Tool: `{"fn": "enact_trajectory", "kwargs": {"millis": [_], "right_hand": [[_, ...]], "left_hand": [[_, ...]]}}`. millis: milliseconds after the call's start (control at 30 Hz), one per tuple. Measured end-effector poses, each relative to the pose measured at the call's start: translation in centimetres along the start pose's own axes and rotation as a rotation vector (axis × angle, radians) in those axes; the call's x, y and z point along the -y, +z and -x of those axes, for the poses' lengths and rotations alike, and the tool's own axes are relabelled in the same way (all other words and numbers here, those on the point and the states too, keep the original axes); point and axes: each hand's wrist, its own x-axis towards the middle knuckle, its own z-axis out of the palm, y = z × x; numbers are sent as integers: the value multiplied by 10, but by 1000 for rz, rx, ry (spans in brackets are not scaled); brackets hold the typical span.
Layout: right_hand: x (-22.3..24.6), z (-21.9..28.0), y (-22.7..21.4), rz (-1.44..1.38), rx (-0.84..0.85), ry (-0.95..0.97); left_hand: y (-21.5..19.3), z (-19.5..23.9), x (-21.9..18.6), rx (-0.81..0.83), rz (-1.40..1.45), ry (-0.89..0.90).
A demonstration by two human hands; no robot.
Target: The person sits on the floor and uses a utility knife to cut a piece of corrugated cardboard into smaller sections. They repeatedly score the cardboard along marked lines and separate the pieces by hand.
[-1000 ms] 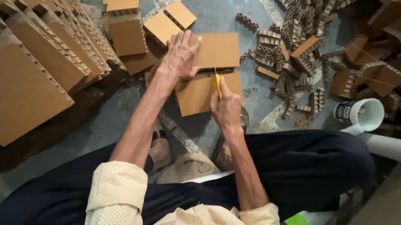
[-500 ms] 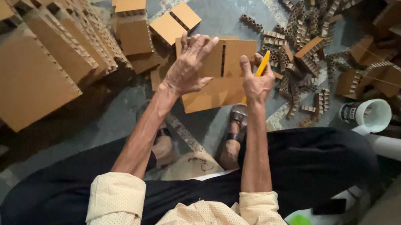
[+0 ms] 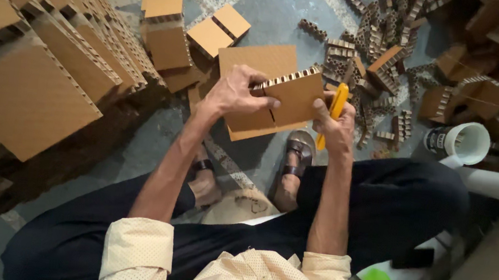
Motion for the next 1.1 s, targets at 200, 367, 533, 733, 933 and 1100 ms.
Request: {"fn": "enact_trajectory", "kwargs": {"millis": [200, 367, 533, 733, 933, 1100], "right_hand": [[-10, 5, -6, -141, -35, -4], [-21, -2, -1, -600, 86, 351], [-51, -14, 15, -579, -8, 519], [7, 12, 30, 341, -397, -180], [70, 9, 71, 698, 117, -599], [66, 8, 74, 416, 149, -296]], "left_hand": [[11, 7, 0, 95, 309, 50], [23, 11, -14, 126, 460, 246], [20, 13, -19, -54, 248, 195], [7, 21, -36, -407, -80, 57], [14, 32, -62, -451, 20, 79], [18, 48, -59, -261, 64, 157]]}}
